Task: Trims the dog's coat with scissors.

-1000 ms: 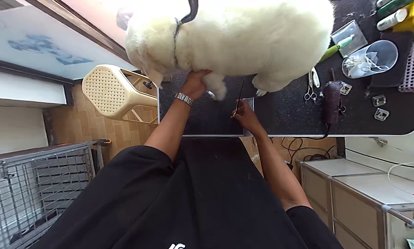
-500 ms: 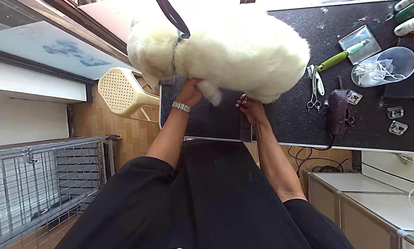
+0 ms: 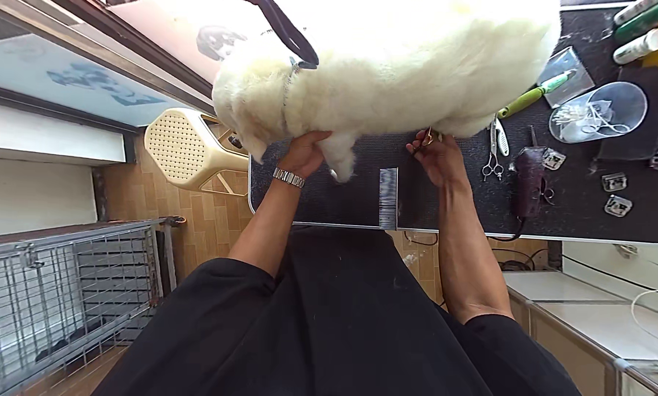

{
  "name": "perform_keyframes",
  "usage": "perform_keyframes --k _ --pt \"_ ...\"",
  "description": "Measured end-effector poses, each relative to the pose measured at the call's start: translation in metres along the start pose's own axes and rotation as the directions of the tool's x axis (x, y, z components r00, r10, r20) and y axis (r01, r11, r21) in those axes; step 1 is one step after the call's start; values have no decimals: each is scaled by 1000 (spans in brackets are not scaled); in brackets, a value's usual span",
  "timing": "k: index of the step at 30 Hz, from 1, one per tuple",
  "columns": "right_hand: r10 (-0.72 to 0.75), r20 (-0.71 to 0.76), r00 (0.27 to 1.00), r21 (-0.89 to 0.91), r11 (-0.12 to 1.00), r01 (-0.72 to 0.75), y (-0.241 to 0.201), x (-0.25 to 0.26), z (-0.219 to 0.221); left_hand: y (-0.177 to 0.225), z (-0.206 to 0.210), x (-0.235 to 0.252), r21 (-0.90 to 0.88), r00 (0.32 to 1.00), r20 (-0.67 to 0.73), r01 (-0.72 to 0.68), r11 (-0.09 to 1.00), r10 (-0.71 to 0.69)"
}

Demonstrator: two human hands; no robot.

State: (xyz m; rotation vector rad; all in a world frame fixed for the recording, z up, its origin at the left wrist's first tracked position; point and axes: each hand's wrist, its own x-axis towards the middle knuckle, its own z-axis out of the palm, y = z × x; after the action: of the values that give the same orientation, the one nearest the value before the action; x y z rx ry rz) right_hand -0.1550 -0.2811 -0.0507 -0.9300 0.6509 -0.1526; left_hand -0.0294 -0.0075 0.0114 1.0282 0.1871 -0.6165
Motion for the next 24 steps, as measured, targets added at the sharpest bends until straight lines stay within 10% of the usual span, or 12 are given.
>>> perform_keyframes --k 6,12,18,24 --pt "150 146 978 -46 988 -145 50 -9 34 -12 3 -2 17 999 -39 31 999 -30" --pt "117 -54 992 402 912 -86 89 0 71 -11 -3 -4 -8 999 -45 15 1000 -15" --pt "-123 -90 988 760 633 148 21 57 84 -11 -6 -8 -11 997 -69 25 1000 -26" --pt "-175 -157 972 523 820 232 -59 43 99 -5 6 -8 -21 996 -91 19 1000 -21"
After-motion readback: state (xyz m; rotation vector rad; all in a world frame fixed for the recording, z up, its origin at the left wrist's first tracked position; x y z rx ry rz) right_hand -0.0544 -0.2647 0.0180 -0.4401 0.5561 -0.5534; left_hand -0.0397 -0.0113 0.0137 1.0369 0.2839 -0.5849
